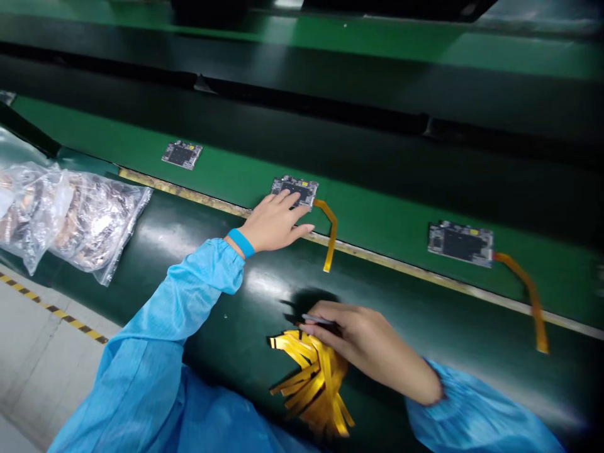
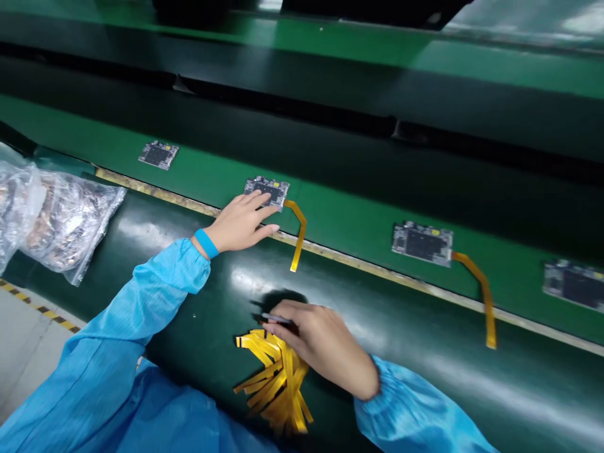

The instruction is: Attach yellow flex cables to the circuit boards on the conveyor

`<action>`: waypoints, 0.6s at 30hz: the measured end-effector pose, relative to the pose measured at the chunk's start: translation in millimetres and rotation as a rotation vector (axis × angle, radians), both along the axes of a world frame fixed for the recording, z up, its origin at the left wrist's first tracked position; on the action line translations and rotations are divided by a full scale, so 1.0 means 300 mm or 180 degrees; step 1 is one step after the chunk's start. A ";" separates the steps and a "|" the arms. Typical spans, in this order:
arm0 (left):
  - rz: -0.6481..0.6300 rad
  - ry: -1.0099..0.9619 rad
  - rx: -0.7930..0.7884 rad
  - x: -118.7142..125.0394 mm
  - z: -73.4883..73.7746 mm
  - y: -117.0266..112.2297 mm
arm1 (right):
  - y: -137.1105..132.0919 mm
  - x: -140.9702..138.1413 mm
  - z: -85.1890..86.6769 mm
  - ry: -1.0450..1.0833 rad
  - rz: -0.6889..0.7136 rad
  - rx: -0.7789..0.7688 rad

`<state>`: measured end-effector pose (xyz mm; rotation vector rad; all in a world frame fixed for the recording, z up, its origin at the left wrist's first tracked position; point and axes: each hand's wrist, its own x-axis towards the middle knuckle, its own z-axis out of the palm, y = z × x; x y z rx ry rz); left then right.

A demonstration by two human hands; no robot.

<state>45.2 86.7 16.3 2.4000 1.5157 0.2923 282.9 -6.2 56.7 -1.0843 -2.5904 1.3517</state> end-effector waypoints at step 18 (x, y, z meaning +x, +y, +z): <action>0.2039 0.0884 -0.0097 -0.548 0.114 0.127 | 0.240 -0.199 0.006 0.0722 -0.0764 -0.0451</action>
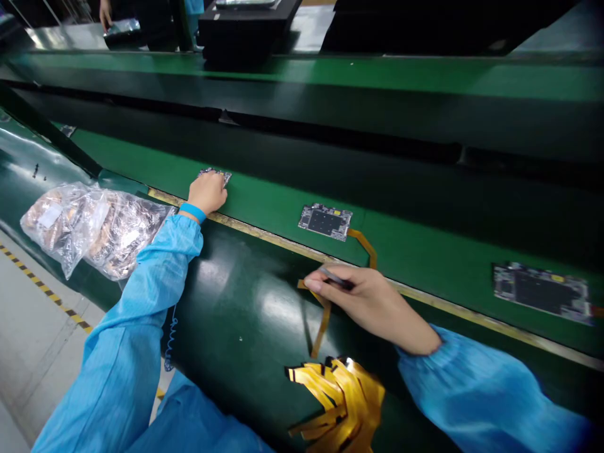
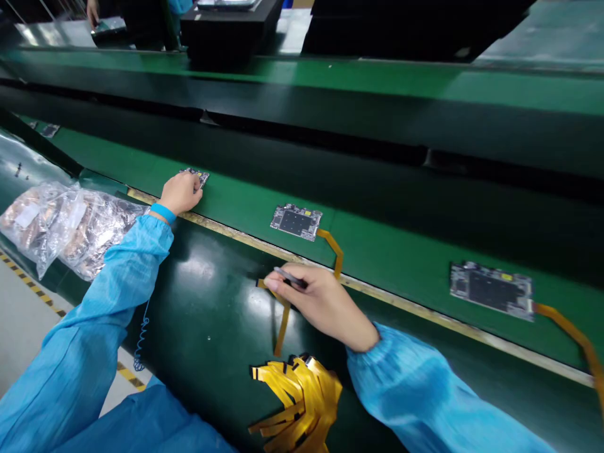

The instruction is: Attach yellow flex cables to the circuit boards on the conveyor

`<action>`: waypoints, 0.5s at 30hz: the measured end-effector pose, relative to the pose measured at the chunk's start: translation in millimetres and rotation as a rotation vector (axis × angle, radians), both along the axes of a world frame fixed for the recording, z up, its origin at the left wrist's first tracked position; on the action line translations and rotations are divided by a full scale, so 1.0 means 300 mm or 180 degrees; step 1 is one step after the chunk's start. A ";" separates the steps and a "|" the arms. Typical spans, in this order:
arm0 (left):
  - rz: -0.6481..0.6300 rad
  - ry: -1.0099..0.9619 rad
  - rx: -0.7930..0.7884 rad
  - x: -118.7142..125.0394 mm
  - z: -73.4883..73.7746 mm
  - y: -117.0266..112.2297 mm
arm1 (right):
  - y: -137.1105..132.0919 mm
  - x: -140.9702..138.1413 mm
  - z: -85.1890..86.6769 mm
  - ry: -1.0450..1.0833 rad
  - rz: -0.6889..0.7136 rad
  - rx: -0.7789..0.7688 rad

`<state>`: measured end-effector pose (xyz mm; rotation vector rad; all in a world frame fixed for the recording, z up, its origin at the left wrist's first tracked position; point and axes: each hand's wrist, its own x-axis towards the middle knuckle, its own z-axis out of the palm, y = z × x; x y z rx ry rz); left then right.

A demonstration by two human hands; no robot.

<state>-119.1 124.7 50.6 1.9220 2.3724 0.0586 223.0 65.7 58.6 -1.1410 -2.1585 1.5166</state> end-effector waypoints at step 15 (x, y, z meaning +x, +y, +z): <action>-0.0046 0.0009 -0.0430 0.031 0.018 0.078 | 0.210 -0.283 -0.132 0.0171 -0.0006 0.0139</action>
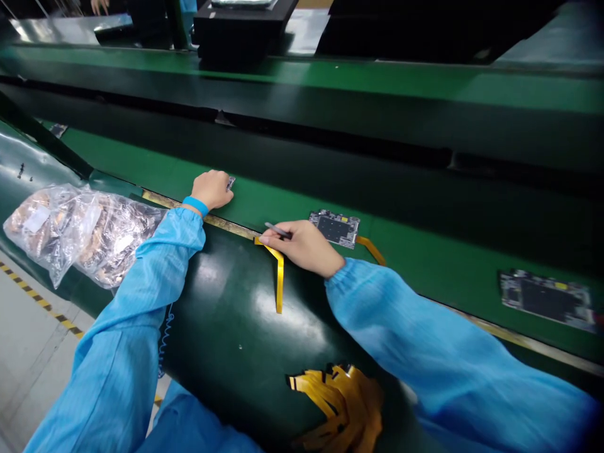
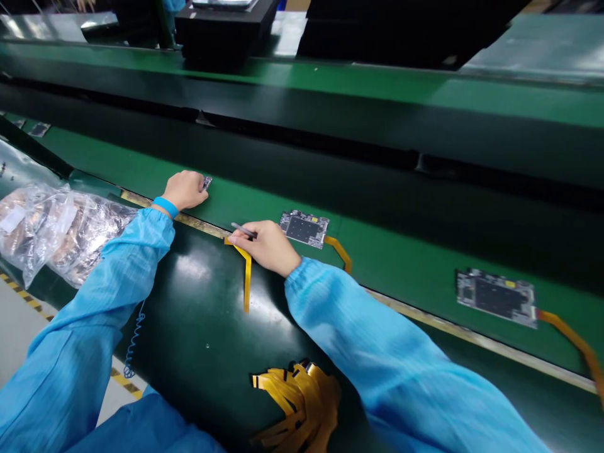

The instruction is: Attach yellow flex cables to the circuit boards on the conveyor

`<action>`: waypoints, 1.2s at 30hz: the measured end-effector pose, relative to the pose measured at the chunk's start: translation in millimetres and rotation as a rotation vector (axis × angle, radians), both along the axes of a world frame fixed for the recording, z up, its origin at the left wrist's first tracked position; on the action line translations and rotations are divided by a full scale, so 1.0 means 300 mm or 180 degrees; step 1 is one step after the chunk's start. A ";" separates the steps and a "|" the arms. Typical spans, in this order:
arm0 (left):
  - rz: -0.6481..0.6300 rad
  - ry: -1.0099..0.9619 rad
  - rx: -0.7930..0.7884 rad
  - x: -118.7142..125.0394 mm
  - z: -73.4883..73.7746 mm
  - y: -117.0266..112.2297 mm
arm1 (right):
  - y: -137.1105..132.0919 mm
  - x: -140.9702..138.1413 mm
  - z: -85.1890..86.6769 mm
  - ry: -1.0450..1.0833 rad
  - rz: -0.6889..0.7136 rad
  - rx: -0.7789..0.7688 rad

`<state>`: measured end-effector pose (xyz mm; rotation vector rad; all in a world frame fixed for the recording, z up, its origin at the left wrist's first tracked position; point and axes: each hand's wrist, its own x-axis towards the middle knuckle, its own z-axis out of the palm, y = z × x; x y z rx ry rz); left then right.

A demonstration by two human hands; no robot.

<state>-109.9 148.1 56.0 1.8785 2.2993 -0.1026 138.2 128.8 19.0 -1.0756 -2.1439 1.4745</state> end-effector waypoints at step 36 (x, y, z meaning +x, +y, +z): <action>-0.1298 -0.0484 0.0618 -0.037 -0.082 -0.133 | 0.220 -0.258 -0.001 -0.1480 -0.1244 0.0371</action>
